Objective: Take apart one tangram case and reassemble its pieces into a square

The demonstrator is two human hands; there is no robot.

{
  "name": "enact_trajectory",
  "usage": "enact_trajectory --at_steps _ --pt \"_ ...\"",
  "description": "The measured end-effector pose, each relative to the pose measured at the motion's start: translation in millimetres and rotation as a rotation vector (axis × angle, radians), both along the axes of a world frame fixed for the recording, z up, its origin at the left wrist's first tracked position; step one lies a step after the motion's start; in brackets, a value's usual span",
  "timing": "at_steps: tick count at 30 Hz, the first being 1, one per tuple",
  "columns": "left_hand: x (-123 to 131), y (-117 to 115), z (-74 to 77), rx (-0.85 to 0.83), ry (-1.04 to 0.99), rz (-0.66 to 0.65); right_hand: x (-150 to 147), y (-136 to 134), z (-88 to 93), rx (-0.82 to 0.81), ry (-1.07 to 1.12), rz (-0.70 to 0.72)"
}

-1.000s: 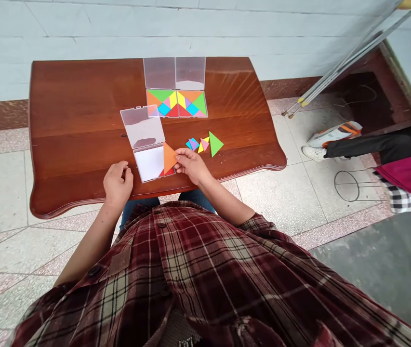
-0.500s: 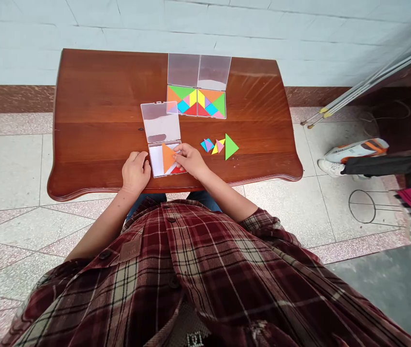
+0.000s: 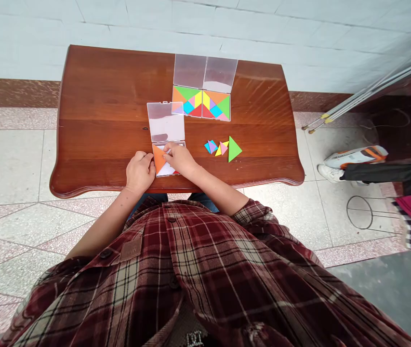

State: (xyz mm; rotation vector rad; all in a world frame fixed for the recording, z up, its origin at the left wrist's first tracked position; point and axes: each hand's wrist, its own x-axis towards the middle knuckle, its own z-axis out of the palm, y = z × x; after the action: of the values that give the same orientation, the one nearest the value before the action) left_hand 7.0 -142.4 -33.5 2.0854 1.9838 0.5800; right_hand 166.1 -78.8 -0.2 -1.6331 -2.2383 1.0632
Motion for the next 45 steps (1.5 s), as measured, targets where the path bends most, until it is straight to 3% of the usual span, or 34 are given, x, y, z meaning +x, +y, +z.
enact_trajectory --at_steps 6,11,21,35,41,45 --pt "1 -1 1.8 0.005 0.001 -0.014 -2 1 16.1 0.126 -0.218 0.198" --pt "-1 -1 1.3 0.029 -0.004 -0.015 -4 4 18.0 0.142 -0.263 0.326" --pt "-5 1 -1.5 0.09 -0.004 -0.012 11 -8 16.1 0.163 -0.238 0.312" --pt "-8 2 -1.3 0.084 0.068 -0.036 4 -5 4.8 0.237 -0.266 0.386" --pt "-7 2 -1.7 0.083 0.064 -0.014 9 -3 13.6 0.204 -0.216 0.334" --pt "-8 2 -3.1 0.104 0.04 0.016 49 3 23.9 0.24 -0.144 0.091"
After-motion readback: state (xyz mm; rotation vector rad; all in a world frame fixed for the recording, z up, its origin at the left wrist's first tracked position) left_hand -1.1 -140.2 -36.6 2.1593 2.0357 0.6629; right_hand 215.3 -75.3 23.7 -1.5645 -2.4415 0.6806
